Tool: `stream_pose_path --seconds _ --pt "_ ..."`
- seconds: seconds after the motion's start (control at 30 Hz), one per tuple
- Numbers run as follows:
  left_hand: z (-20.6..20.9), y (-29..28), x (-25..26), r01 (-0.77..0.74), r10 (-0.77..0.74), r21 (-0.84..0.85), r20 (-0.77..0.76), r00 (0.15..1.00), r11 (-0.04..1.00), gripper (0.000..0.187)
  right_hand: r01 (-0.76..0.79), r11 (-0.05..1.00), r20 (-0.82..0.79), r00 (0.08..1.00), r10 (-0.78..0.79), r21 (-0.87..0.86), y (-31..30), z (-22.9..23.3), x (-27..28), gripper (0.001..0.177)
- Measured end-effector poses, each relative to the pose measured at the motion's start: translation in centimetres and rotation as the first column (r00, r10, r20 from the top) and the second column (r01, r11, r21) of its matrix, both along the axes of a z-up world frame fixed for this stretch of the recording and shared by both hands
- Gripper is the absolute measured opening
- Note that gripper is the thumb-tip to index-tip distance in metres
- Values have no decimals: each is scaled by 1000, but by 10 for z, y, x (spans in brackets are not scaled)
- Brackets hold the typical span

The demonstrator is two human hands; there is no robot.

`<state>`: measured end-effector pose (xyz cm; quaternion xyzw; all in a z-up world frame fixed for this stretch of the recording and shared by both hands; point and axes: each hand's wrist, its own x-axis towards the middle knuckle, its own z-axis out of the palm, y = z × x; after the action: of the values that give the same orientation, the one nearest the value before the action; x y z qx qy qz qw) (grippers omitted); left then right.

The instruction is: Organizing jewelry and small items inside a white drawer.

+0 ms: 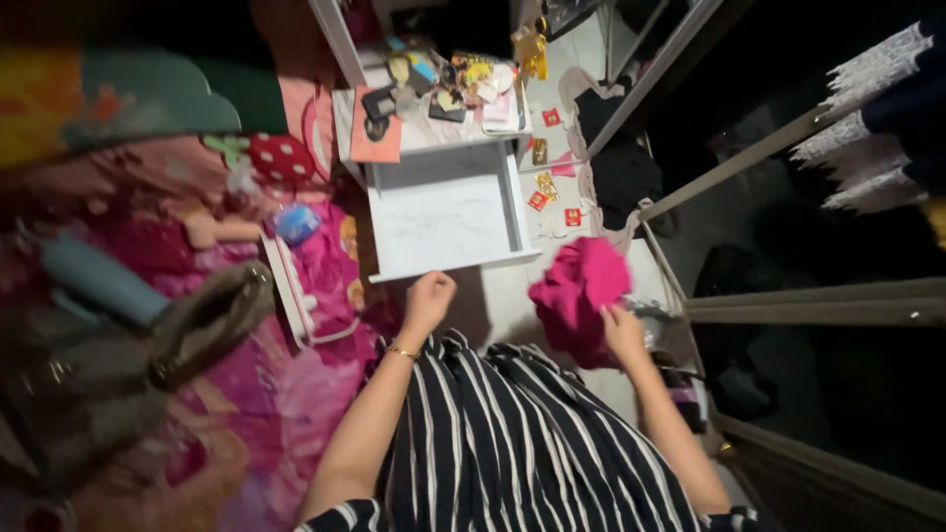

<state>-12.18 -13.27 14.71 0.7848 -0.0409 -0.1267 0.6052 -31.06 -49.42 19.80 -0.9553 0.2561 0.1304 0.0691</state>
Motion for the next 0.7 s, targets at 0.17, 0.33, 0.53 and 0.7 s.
stream_pose_path --seconds 0.17,0.33,0.53,0.7 --pt "1 -64 -51 330 -366 310 63 929 892 45 51 717 320 871 -372 695 -10 24 8 36" --pt "-8 -108 -92 336 -391 290 157 907 896 69 -246 -118 178 894 -412 962 4 137 8 38" --pt "108 -32 -108 42 -39 69 -41 998 997 52 -391 -151 264 812 -520 908 -32 161 30 30" --pt "193 157 -161 -211 -25 591 365 931 779 56 -264 323 380 844 -379 909 -48 119 15 21"
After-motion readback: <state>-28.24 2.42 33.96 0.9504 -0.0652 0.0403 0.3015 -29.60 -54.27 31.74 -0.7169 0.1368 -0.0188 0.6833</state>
